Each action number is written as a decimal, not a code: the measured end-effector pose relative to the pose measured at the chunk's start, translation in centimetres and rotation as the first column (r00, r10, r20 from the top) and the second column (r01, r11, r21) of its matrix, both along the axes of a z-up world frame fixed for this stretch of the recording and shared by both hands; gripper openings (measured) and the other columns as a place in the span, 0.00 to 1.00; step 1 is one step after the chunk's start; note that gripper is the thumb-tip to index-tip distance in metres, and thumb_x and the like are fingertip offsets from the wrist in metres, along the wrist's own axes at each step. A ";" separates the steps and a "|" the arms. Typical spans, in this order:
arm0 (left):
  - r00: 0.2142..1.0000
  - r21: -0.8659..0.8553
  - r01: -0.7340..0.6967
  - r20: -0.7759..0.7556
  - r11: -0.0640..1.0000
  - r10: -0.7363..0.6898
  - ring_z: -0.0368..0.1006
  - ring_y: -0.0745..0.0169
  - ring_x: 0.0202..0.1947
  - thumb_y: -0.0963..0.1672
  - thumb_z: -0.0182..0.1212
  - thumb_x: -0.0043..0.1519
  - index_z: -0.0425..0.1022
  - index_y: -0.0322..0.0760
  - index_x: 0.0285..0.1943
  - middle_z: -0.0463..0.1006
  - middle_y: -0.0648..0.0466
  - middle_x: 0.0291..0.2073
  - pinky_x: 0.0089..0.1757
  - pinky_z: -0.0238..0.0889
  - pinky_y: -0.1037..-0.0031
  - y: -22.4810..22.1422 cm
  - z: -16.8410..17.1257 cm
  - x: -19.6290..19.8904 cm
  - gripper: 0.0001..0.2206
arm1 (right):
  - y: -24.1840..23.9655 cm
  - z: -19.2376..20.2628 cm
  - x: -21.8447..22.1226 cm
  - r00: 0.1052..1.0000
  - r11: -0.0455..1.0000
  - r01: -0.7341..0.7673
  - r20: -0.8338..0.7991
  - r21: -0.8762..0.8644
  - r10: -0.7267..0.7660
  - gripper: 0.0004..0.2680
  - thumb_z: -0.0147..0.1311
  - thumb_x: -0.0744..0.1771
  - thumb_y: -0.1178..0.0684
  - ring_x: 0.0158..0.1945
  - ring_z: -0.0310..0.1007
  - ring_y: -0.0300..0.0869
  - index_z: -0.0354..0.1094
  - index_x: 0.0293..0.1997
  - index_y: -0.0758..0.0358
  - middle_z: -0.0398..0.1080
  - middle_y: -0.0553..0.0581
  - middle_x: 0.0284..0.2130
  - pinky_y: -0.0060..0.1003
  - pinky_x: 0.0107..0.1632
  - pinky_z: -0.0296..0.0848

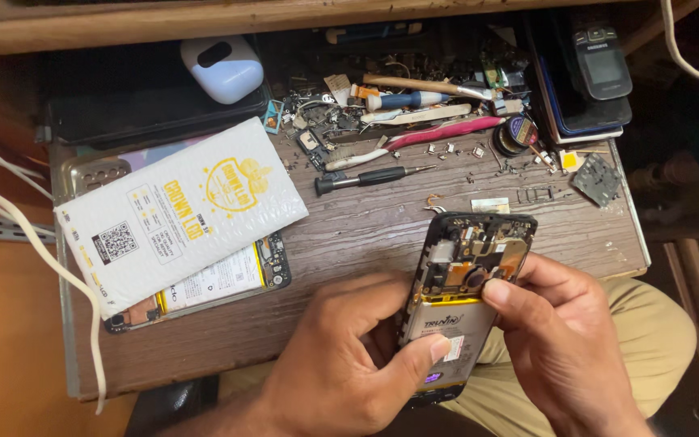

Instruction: The person disassembles a smartphone, removes the back cover, and detaches internal components including the motherboard and battery. They then reassemble the device by reconnecting the motherboard, installing a new battery, and securing the back cover.

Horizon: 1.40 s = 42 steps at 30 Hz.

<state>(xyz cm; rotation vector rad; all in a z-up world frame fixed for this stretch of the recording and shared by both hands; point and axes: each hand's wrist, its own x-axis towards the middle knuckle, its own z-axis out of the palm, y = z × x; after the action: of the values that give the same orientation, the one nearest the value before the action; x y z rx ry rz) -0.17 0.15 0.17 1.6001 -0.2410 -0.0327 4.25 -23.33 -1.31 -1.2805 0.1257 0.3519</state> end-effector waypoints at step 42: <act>0.904 -0.864 0.157 -0.070 0.479 -0.422 0.64 0.59 0.71 0.57 0.77 0.55 0.54 0.34 0.79 0.66 0.46 0.70 0.70 0.58 0.64 1.0 -1.3 1.7 0.48 | -2.3 -2.8 -0.6 0.826 0.827 -0.430 -0.212 0.363 0.522 0.18 0.62 0.66 0.57 0.38 0.80 0.43 0.66 0.57 0.85 0.80 0.68 0.39 0.34 0.42 0.75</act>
<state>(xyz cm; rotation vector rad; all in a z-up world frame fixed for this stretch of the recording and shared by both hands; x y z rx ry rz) 1.52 1.19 -1.15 0.5196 -0.2557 -0.3604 3.64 -25.63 -4.08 -0.9314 0.0016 0.9760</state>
